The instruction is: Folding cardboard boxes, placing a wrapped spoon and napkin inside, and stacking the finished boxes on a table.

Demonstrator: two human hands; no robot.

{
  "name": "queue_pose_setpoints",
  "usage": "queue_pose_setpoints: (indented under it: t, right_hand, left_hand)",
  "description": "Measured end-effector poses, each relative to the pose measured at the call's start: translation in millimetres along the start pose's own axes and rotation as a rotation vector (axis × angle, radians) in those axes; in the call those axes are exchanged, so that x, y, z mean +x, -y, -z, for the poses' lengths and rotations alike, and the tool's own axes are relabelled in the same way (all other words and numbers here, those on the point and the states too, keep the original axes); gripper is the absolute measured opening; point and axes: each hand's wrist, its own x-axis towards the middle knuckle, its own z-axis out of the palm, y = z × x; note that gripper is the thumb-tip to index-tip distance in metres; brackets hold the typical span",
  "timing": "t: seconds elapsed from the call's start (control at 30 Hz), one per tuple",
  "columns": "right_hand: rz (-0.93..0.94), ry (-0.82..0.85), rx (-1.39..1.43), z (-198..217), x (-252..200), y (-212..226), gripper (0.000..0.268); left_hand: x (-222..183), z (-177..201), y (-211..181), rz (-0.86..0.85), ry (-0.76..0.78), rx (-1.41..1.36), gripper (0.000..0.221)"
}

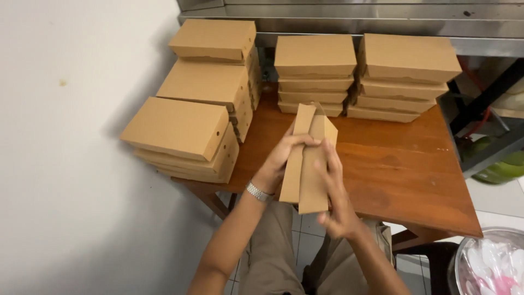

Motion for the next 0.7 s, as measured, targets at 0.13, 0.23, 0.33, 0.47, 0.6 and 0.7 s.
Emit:
queue_pose_setpoints:
  t: [0.13, 0.23, 0.33, 0.47, 0.6, 0.7]
  right_hand:
    - [0.151, -0.021, -0.197, -10, -13, -26, 0.08]
    - [0.229, -0.204, -0.155, -6, -2, -35, 0.055]
    - [0.242, -0.331, -0.183, 2, 7, -33, 0.045]
    - [0.231, -0.395, -0.105, 3, 17, -13, 0.045]
    - [0.268, -0.438, -0.104, 0, 19, -25, 0.044]
    - [0.283, -0.45, -0.112, -1, 19, -40, 0.042]
  left_hand:
    - [-17, -10, -1, 0.015, -0.025, -0.045, 0.082]
    - [-53, -55, -21, -0.023, -0.075, -0.022, 0.069]
    - [-61, -65, -4, -0.035, 0.016, -0.127, 0.053]
    - [-86, -72, -5, -0.253, 0.059, 0.045, 0.064]
    - [-78, -69, -8, -0.348, 0.139, 0.071, 0.077]
    - [-71, -64, -1, -0.314, 0.131, 0.047, 0.075]
